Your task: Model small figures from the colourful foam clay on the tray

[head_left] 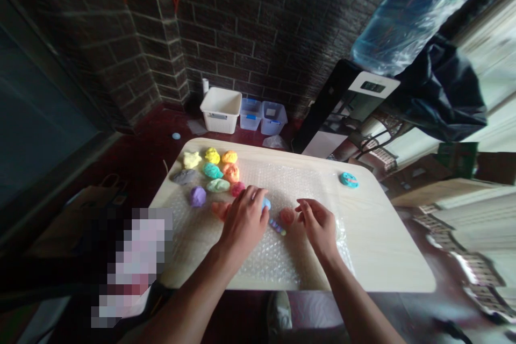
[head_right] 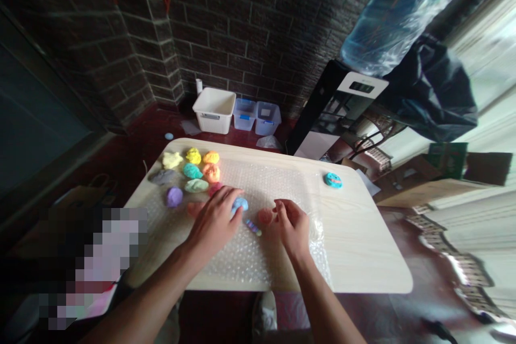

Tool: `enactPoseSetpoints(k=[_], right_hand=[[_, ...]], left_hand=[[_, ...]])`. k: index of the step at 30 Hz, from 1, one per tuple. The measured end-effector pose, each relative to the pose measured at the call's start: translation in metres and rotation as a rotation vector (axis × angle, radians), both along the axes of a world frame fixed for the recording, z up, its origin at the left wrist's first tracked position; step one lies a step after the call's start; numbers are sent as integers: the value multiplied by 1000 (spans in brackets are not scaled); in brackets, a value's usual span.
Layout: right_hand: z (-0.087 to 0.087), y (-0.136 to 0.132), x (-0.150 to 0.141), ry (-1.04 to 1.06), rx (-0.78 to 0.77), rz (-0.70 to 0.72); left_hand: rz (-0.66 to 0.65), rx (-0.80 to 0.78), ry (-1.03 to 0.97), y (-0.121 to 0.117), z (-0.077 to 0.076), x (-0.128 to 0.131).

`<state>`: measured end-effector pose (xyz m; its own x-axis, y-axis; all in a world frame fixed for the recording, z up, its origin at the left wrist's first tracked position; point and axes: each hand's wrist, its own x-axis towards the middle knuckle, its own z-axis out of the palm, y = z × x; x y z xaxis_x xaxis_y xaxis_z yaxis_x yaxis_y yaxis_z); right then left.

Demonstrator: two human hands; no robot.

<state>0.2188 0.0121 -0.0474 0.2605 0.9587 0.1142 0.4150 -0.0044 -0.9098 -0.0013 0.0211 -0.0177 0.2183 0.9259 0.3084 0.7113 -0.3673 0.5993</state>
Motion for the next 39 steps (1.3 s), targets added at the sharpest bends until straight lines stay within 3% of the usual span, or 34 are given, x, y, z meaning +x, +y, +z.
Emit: enactPoseSetpoints(k=[5, 10, 12, 14, 21, 25, 31, 39], right_hand=[[-4, 5, 9, -69, -9, -28], [0, 4, 12, -209, -20, 198], [2, 3, 12, -308, 6, 249], [4, 3, 13, -374, 23, 267], [3, 3, 10, -376, 79, 288], [1, 3, 7, -232, -10, 255], [2, 2, 8, -214, -18, 214], [4, -2, 9, -253, 43, 190]], left_hand=[[-25, 71, -97, -6, 11, 4], [-295, 39, -92, -30, 14, 27], [-422, 50, -31, -37, 14, 35], [-463, 42, 9, -41, 14, 38], [-335, -29, -1, -31, 13, 26], [-261, -28, -14, -26, 15, 15], [-12, 33, 8, -13, 15, -1], [-49, 12, 117, -6, -9, 9]])
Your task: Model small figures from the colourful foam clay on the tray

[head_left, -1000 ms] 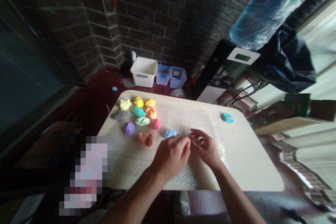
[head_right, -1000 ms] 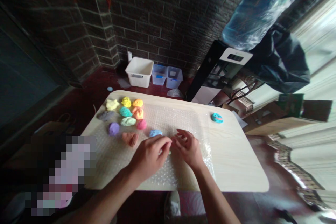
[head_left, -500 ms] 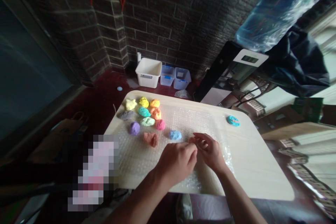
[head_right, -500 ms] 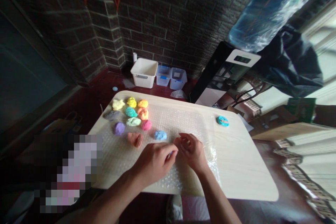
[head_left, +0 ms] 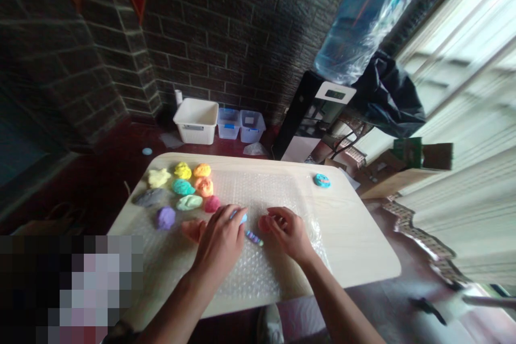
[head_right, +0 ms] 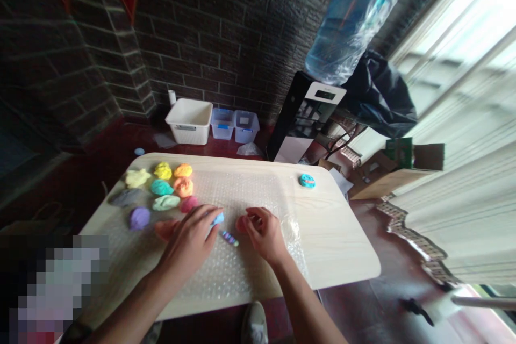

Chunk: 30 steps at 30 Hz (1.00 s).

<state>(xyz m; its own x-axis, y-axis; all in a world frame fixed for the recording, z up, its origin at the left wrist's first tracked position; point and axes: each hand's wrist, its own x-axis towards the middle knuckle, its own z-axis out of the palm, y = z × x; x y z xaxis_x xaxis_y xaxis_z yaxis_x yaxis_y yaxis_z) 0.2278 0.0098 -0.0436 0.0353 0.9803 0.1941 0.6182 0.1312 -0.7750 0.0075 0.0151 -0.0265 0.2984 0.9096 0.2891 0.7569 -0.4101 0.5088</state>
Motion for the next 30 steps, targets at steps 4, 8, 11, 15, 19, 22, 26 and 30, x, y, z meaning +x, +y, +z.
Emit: enactPoseSetpoints(k=[4, 8, 11, 15, 19, 22, 26, 30], right_hand=[[-1, -2, 2, 0, 6, 2], [-1, -3, 4, 4, 5, 2], [-2, -3, 5, 20, 4, 2], [-4, -3, 6, 46, 11, -17], [-6, -1, 7, 79, 8, -25], [1, -3, 5, 64, 19, -85], [20, -9, -4, -25, -16, -23], [29, -16, -17, -123, -27, 152]], left_hand=[[52, -65, 63, 1, -10, 5], [68, -110, 115, 3, -11, 7], [101, -102, 138, 0, -5, 9], [90, -58, 66, -3, 2, 11], [94, -73, 5, -1, 4, 8], [114, -60, -52, 3, 4, 4], [97, -36, -116, 9, 1, -3], [27, -26, -135, 10, -5, -7]])
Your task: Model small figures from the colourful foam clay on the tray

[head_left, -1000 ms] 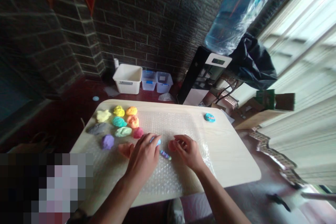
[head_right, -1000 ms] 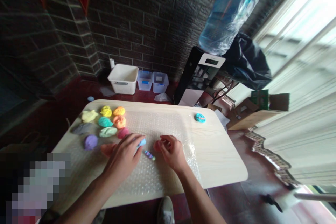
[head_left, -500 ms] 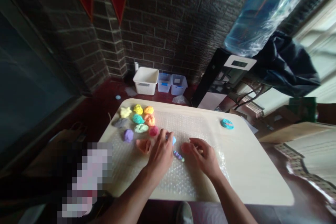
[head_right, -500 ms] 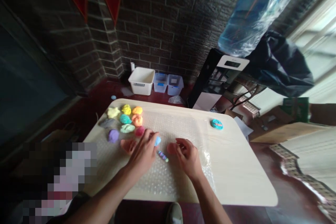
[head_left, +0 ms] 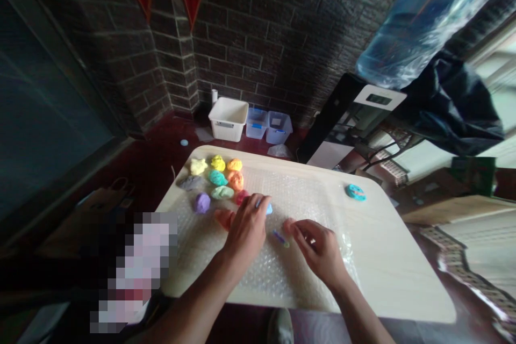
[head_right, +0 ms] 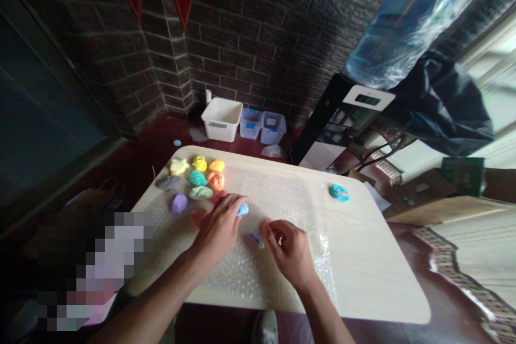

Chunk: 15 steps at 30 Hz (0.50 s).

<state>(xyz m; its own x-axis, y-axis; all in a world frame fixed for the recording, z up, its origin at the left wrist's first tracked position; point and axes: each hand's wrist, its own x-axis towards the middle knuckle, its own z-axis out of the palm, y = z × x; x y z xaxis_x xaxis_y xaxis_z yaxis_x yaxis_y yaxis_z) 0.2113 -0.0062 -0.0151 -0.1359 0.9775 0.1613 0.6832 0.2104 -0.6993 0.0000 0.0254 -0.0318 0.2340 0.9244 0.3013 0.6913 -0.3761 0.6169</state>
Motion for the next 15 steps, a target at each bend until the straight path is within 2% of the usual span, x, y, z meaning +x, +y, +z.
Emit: enactPoseSetpoints(k=[3, 7, 15], right_hand=[[-2, -2, -3, -22, 14, 41], [-4, -3, -2, 6, 19, -13], [-9, 1, -2, 129, 11, -97]], left_hand=[[-11, 11, -9, -1, -2, -1], [-1, -5, -104, -1, -1, 3], [108, -238, -502, 11, -9, 6]])
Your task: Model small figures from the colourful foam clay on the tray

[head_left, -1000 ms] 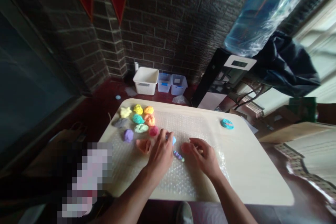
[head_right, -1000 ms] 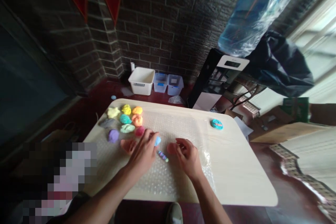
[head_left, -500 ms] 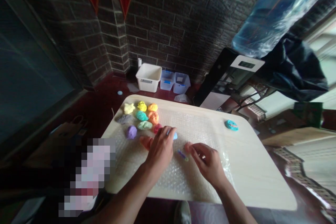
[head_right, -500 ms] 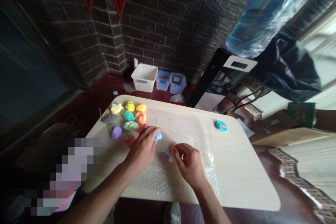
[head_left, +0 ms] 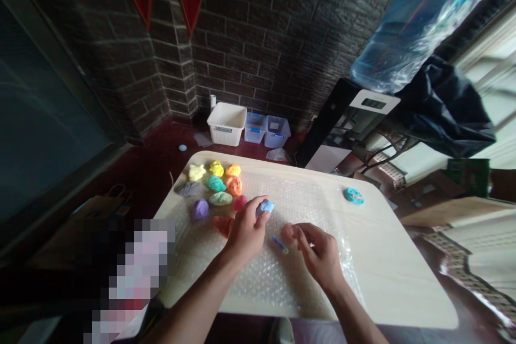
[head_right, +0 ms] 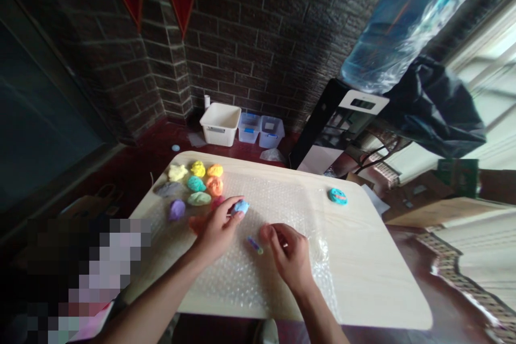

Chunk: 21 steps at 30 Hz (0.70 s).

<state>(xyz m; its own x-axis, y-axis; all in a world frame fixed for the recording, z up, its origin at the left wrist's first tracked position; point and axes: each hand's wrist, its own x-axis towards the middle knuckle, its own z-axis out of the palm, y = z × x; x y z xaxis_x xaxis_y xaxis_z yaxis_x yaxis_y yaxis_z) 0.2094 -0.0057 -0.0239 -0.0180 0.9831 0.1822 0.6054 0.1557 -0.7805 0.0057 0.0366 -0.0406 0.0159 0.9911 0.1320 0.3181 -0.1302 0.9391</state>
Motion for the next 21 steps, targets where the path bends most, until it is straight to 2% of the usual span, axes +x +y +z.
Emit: enactPoseSetpoints(k=[5, 9, 16, 21], right_hand=[[-5, -1, 1, 64, -29, -10], [-5, -3, 0, 78, -30, -12], [-5, -2, -2, 74, -28, 3], [-4, -3, -8, 42, -16, 20]], left_hand=[[53, -25, -19, 3, -8, 1], [49, -23, 27, 0, -7, 3], [27, -68, 62, -1, 1, 1], [-12, -5, 93, -7, 14, 2]])
